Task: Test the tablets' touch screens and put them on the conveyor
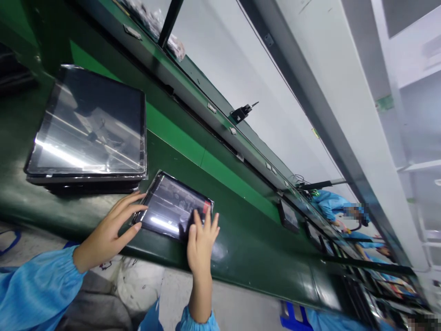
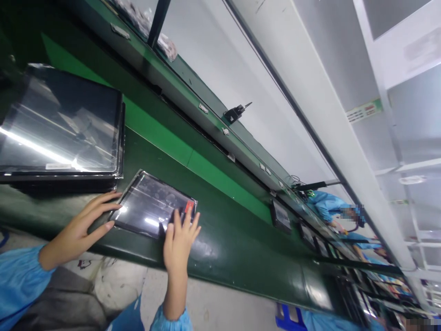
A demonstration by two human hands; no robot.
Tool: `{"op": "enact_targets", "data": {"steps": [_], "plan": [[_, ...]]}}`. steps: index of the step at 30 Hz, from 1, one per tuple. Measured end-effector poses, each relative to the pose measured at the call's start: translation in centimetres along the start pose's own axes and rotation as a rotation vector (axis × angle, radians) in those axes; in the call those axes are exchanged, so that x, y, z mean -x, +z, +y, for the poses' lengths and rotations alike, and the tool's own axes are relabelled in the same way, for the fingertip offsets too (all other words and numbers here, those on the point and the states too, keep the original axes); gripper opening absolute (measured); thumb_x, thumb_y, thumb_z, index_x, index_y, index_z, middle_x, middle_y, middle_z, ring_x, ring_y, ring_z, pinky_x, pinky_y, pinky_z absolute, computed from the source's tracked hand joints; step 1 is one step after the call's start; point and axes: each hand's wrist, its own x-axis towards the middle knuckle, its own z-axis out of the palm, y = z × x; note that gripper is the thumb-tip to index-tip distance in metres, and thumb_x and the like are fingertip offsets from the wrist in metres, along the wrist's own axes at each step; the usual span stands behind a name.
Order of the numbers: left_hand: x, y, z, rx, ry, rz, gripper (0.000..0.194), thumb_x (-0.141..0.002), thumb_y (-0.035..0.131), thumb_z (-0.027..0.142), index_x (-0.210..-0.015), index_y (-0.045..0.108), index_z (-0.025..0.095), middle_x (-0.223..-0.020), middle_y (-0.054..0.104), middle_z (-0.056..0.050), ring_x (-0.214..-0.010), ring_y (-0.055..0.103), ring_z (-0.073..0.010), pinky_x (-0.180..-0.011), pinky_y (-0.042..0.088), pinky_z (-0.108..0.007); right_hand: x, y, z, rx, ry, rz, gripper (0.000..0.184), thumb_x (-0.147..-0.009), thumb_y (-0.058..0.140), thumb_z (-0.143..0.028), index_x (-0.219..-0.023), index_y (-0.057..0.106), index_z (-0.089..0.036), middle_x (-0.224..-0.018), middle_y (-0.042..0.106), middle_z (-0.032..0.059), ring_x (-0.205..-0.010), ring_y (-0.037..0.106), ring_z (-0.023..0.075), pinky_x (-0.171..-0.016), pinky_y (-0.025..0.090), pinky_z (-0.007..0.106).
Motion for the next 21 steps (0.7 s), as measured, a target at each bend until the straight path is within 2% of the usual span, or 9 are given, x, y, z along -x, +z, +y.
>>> {"op": "enact_targets", "data": {"steps": [3,6,10,17,21], "plan": [[0.1,0.0,0.0,-0.003,-0.011,0.007,0.030,-0.097,0.049,0.027,-0.126,0.053,0.029,-0.149,0.044,-0.005,-0.141,0.040,-0.0270,-0.116,0.038,-0.047,-0.4,-0.2,1.7,-0.086,0.155,0.241,0.053,-0.102,0.030,-0.046,-0.138,0.054,-0.016,-0.158,0.034,0.0194,-0.153,0.008,0.0361,-0.114,0.020,0.070],[0.1,0.1,0.1,-0.005,-0.014,0.002,0.032,-0.097,0.049,0.027,-0.128,0.052,0.029,-0.150,0.043,-0.004,-0.142,0.038,-0.0265,-0.116,0.038,-0.045,0.7,-0.5,2.0,-0.165,0.140,0.334,0.048,-0.102,0.031,-0.044,-0.127,0.062,-0.016,-0.152,0.044,0.0176,-0.152,0.017,0.0309,-0.116,0.024,0.060],[0.1,0.2,0.1,-0.014,-0.003,-0.010,0.031,-0.097,0.048,0.026,-0.128,0.051,0.030,-0.150,0.042,-0.003,-0.143,0.037,-0.0252,-0.117,0.037,-0.045,2.7,-0.3,1.8,-0.209,0.136,0.352,0.044,-0.103,0.033,-0.041,-0.121,0.066,-0.018,-0.148,0.049,0.0150,-0.150,0.024,0.0288,-0.116,0.025,0.057],[0.2,0.1,0.1,-0.029,0.007,-0.020,0.030,-0.098,0.047,0.029,-0.127,0.050,0.030,-0.149,0.043,-0.004,-0.142,0.037,-0.0268,-0.116,0.037,-0.047,3.1,1.1,3.8,-0.133,0.180,0.298,0.048,-0.102,0.034,-0.045,-0.133,0.061,-0.020,-0.154,0.042,0.0153,-0.152,0.015,0.0326,-0.115,0.025,0.064],[0.3,0.1,0.0,-0.038,0.011,-0.012,0.029,-0.098,0.047,0.030,-0.127,0.051,0.030,-0.148,0.044,-0.004,-0.141,0.038,-0.0272,-0.115,0.038,-0.048,2.8,0.8,2.2,-0.134,0.128,0.194,0.043,-0.101,0.039,-0.043,-0.131,0.063,-0.023,-0.158,0.036,0.0132,-0.153,0.010,0.0344,-0.114,0.027,0.066]]}}
